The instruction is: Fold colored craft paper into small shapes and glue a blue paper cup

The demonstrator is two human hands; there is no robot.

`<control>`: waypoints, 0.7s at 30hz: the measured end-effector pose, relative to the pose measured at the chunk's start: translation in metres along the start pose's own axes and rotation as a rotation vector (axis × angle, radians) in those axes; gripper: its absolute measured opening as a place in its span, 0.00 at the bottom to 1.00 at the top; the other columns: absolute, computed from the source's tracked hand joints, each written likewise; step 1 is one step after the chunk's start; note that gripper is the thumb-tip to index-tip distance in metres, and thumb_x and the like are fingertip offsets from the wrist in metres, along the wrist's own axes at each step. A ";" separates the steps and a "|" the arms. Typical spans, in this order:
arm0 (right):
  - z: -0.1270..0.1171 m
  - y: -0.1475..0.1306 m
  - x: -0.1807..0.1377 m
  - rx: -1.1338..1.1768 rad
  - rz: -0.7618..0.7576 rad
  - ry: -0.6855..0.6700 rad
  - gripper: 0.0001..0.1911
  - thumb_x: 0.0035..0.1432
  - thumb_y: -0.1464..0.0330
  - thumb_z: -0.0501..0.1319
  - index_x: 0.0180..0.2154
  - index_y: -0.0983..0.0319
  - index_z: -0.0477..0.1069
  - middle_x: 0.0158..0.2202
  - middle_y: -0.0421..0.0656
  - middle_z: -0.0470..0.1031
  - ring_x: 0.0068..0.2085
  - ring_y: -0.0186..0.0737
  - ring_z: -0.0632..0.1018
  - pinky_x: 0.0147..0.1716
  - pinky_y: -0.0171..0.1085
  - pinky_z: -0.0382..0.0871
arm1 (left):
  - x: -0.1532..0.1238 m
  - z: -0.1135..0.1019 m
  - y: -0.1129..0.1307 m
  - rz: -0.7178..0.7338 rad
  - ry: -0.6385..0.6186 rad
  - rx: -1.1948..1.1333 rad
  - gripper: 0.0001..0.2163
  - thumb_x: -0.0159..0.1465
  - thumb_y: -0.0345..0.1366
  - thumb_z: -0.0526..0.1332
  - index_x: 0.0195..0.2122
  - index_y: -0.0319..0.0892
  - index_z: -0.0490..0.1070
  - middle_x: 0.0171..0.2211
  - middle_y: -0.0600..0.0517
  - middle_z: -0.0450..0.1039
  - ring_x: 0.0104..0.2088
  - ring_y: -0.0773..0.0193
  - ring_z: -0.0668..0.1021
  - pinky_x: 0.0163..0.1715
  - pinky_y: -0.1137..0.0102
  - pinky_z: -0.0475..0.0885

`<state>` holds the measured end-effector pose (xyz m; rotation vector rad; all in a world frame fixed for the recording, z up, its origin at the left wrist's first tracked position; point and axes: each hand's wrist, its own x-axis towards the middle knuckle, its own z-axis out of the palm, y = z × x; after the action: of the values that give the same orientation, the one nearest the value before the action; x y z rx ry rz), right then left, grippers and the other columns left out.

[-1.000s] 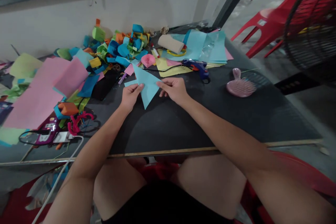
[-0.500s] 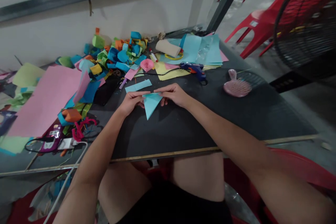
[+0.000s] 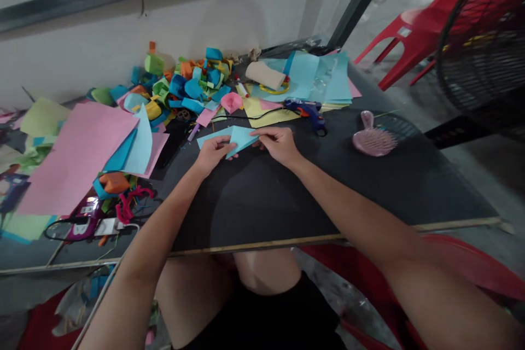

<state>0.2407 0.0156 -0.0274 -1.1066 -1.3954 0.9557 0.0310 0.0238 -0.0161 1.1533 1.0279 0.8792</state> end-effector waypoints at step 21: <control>-0.006 -0.011 -0.003 0.094 0.230 -0.335 0.21 0.46 0.51 0.70 0.33 0.63 0.80 0.23 0.41 0.79 0.24 0.35 0.78 0.25 0.33 0.71 | -0.010 0.000 -0.009 0.292 -0.040 0.353 0.19 0.60 0.36 0.65 0.53 0.39 0.72 0.29 0.52 0.79 0.29 0.67 0.79 0.37 0.71 0.73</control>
<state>0.2453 0.0095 -0.0172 -1.0858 -1.4909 1.4105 0.0285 0.0120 -0.0233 1.6434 1.0218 0.9192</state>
